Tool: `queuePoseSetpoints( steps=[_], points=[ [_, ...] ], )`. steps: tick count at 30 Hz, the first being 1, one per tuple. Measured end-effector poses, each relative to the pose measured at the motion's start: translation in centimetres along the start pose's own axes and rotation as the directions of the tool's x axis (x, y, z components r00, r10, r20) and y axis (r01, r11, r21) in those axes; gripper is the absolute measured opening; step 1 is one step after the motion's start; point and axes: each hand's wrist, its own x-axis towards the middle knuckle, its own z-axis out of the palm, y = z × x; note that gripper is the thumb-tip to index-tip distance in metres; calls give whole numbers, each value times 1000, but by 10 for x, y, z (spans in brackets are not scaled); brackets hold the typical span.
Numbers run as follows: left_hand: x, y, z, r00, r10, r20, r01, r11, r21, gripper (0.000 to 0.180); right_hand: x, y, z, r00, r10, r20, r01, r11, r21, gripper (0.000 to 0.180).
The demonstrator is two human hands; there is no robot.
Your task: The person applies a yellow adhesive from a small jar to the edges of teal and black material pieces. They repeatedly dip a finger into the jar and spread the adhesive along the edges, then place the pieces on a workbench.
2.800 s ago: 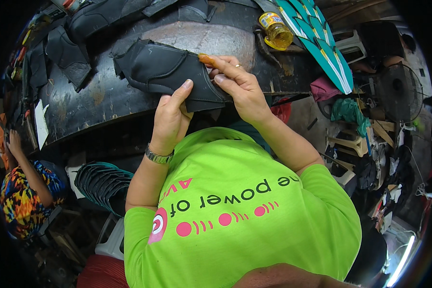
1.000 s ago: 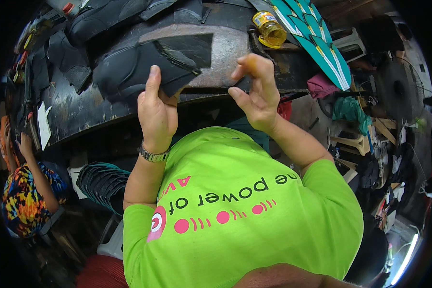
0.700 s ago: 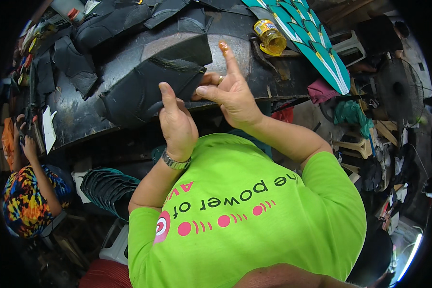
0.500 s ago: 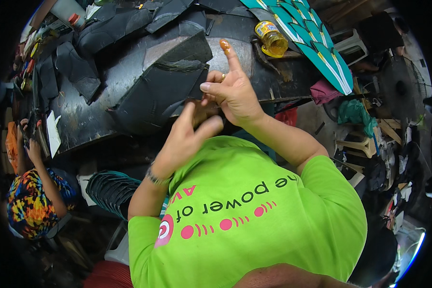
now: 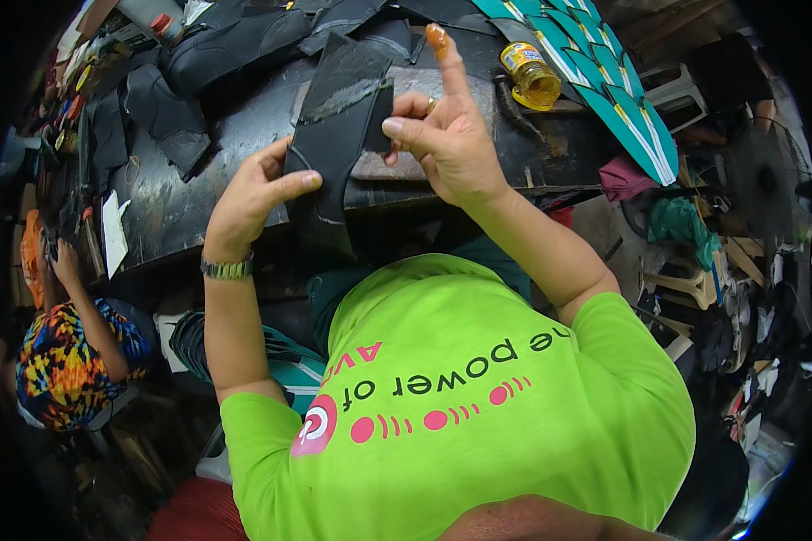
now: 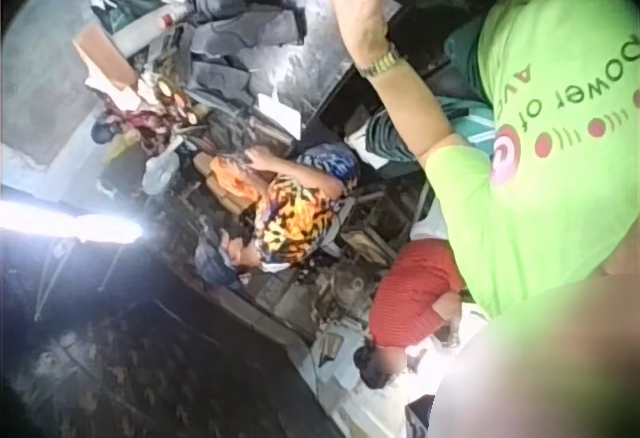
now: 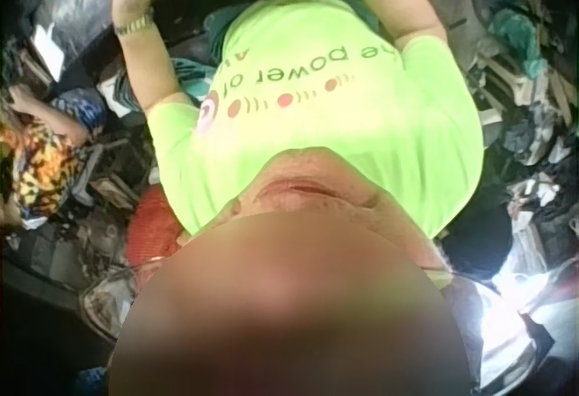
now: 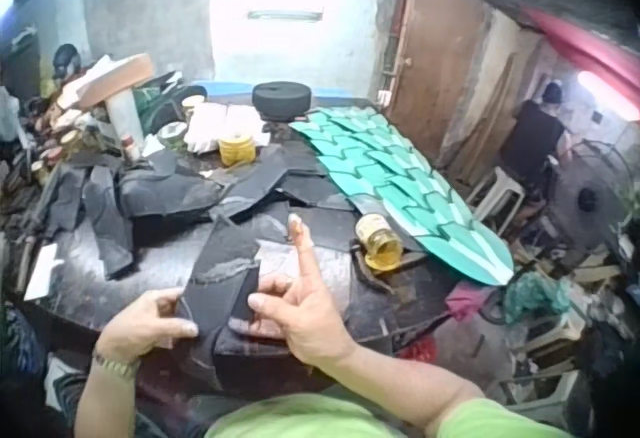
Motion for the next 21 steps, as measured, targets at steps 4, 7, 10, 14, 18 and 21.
queuePoseSetpoints(
  steps=[4, 7, 10, 14, 18, 21],
  points=[
    [8, -3, -12, 1000, -6, 13, 8, 986, -166, 47, 13, 4, -3, 997, -66, 27, 68, 995, -76, 97],
    [4, 4, -21, 998, -4, -59, -8, 982, -191, 39, 17, 8, -3, 996, -53, 76, 64, 987, -147, 95],
    [-3, 12, -29, 994, 30, -102, -52, 972, -231, 37, 14, 12, -4, 966, -231, 117, 259, 869, -421, 72],
    [-11, 12, -27, 988, -4, -153, -24, 983, -184, 38, 15, 15, -7, 902, -346, 259, 411, 498, -764, 46],
    [-16, 10, -24, 988, -4, -153, -29, 976, -214, 39, 15, 23, -2, 912, -322, 253, 386, 466, -796, 46],
    [-19, 10, -26, 988, 3, -152, -41, 969, -243, 40, 13, 26, 2, 917, -303, 259, 378, 454, -807, 50]
  ],
)
